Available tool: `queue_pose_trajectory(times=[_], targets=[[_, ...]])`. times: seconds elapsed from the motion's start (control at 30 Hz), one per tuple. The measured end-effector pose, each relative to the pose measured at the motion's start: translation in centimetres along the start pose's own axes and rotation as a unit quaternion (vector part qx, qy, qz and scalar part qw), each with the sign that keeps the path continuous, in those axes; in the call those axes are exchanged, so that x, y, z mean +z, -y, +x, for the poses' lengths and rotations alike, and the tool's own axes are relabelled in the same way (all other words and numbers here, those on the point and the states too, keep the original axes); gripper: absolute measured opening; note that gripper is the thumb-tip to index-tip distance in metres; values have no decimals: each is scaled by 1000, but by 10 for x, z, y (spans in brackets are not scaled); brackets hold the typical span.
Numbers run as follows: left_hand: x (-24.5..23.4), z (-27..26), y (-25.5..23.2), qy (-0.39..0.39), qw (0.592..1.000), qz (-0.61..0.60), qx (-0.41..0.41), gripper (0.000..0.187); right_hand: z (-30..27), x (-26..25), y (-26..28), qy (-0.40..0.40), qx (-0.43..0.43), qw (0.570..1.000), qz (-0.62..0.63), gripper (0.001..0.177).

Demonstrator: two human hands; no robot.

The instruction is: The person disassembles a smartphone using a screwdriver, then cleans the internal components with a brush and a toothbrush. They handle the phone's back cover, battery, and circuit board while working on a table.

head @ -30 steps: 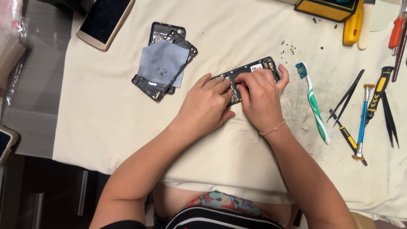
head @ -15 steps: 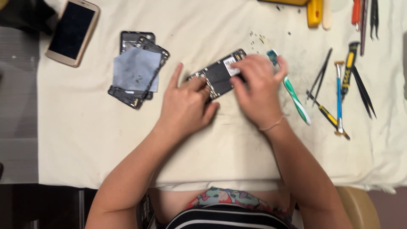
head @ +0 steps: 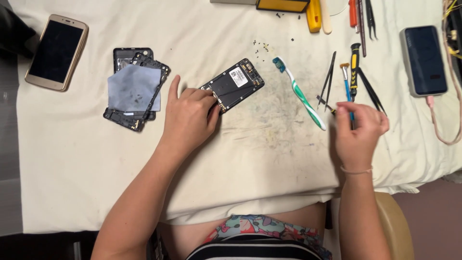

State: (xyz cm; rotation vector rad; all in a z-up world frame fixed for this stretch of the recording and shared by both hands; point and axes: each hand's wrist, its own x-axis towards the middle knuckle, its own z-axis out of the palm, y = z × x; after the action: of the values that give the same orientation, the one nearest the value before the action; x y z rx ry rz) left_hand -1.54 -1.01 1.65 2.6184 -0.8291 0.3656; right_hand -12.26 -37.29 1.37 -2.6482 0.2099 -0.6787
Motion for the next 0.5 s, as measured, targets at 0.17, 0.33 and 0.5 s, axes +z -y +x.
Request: queue_pose_trajectory(times=[0.17,0.33,0.5], targets=[[14,-4,2,21,999,9,-23,21,-2,41,24,27,-23,998,-61,25],[22,-6,6,45,997,-12,-64,27,3,71,16,32,-31,986,-158,29],[17,-2,3,73,993,-36,-81,25,12,75,51,67,-55,995,-39,20]])
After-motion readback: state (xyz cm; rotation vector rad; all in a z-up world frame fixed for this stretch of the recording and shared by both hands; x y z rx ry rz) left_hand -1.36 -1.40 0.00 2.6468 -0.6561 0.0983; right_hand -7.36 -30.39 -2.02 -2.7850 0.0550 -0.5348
